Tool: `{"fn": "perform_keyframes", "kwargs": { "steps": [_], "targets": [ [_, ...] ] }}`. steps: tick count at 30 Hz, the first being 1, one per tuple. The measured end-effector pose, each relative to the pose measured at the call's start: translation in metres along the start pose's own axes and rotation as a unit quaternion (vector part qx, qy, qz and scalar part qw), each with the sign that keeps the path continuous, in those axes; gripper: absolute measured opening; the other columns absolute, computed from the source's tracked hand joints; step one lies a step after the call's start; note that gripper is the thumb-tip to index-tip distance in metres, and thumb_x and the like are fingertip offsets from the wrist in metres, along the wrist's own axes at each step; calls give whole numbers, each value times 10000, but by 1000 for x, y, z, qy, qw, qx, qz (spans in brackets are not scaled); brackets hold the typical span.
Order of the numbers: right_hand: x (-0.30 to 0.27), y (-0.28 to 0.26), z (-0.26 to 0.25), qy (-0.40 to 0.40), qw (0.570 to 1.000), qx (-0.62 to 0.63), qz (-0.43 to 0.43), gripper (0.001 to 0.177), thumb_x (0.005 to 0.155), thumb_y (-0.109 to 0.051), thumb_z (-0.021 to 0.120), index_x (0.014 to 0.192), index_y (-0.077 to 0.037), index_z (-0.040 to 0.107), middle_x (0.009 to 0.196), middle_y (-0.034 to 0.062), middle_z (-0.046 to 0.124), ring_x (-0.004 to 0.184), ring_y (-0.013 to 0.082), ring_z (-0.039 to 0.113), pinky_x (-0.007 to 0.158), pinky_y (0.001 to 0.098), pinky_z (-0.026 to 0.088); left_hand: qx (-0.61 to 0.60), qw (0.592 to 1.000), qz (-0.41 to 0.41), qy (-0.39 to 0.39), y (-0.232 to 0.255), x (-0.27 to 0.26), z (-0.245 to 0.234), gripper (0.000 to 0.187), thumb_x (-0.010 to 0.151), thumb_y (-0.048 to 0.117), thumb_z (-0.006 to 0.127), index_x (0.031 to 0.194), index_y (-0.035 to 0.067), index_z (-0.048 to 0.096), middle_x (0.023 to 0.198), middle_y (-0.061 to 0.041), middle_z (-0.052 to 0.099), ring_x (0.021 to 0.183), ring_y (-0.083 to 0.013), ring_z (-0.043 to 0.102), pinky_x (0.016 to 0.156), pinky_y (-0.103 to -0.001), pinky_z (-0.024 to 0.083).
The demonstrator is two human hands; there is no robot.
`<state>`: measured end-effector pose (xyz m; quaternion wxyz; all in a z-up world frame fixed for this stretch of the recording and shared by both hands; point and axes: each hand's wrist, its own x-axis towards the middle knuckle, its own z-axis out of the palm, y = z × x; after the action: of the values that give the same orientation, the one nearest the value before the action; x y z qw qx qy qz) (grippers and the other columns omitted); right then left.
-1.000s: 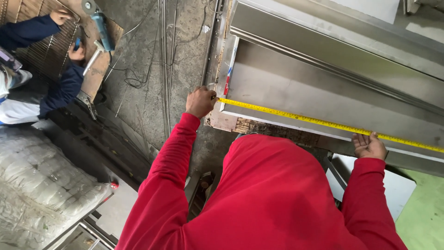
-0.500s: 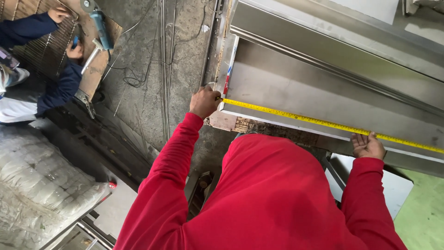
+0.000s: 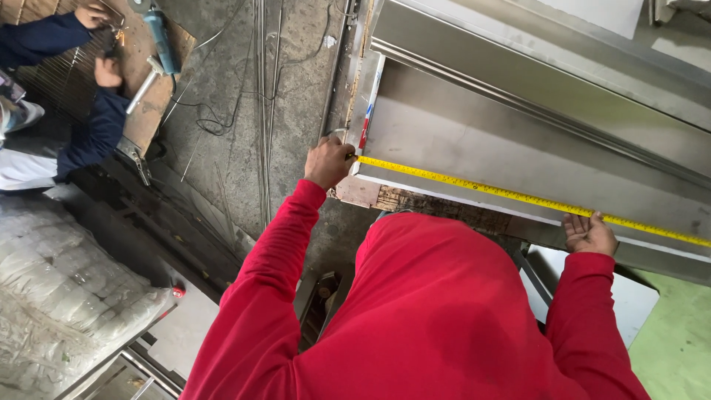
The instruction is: The person measures a metal frame and a metal bar using a tape measure, then marks the metal bar with a pencil. They also use a square ruler to draw a line on the metal bar. Another person is welding nearby.
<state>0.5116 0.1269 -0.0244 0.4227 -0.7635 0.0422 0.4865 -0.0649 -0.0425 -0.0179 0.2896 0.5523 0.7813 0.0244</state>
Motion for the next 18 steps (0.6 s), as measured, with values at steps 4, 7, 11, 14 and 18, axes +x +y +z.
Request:
{"fn": "perform_keyframes", "kwargs": {
  "steps": [4,7,11,14,18],
  "targets": [
    [-14,-2,4,11,1000,3,3,221,960,-172,722,1151,-70,679,1082,120,815,973,247,838,877,387,743,-7,999,20,27,1,0,5,243,963,347,626,1074,202,787,1002,-84,694,1075,-326,613,771,-568,547],
    [-12,-1,4,8,1000,-3,-2,214,977,-184,701,1150,-65,662,1057,118,812,938,235,838,854,382,747,-12,1000,18,12,3,0,1,241,971,326,627,1085,188,788,1004,-86,700,1053,-317,623,787,-563,552],
    [74,10,-18,-32,999,12,10,201,999,-198,682,1154,-74,651,1077,110,758,995,244,781,884,408,708,-14,1000,12,-17,5,0,-6,251,987,325,593,1101,193,772,1028,-83,700,1054,-310,640,790,-544,577],
    [188,40,-50,-104,994,-20,4,231,991,-242,687,1210,-169,674,1114,88,734,1062,246,742,926,415,658,-19,997,-22,-67,-7,-4,-10,285,968,313,536,1074,189,770,1024,-118,712,982,-339,684,731,-524,578],
    [144,36,-73,-104,994,-7,-28,263,1002,-277,663,1257,-218,640,1106,75,706,1049,247,722,941,424,638,-26,996,-36,-78,-5,-3,-22,314,966,371,592,1145,185,770,1054,-209,744,1039,-437,701,891,-584,582]
  ]
}}
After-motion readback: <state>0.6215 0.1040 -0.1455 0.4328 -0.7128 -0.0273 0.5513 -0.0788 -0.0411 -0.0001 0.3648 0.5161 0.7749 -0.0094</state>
